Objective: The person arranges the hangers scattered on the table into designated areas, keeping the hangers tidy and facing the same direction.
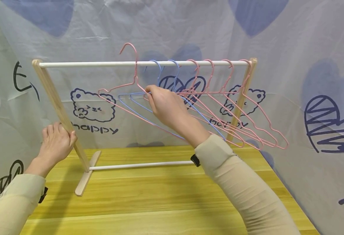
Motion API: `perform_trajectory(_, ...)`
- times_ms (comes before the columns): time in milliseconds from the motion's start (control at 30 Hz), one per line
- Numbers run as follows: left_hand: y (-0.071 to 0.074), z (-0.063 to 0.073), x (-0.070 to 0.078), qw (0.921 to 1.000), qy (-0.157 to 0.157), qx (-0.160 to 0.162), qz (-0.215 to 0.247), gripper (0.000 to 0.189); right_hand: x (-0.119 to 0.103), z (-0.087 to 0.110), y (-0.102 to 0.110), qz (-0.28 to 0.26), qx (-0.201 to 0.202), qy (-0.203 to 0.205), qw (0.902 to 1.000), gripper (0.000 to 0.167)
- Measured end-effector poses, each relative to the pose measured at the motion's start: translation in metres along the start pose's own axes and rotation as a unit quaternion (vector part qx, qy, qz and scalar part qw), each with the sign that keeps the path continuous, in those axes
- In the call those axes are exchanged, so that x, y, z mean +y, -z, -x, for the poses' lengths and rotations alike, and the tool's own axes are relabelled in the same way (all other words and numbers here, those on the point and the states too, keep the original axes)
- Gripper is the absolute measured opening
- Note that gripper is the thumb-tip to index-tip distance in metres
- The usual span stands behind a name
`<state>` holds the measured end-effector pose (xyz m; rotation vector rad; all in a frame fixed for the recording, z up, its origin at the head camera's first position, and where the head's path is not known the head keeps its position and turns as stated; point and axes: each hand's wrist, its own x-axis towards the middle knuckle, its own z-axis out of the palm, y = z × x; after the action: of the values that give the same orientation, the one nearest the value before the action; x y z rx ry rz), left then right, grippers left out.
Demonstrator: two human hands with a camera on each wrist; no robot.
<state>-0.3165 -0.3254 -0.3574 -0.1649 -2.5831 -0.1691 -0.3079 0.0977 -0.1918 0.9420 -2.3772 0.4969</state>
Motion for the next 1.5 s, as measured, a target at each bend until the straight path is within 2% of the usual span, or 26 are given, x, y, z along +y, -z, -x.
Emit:
perform_trajectory(700,-0.001,0.000,0.000,1.0000,-0.003,0.004,0.001,0.035,-0.001,-0.006,-0.015,0.015,-0.044,-0.036,0.9982,0.034)
perform_trajectory(1500,0.000,-0.001,-0.001,1.0000,0.001,-0.002,0.003,0.035,0.002,0.002,-0.032,0.037,-0.031,-0.006,0.9988,0.027)
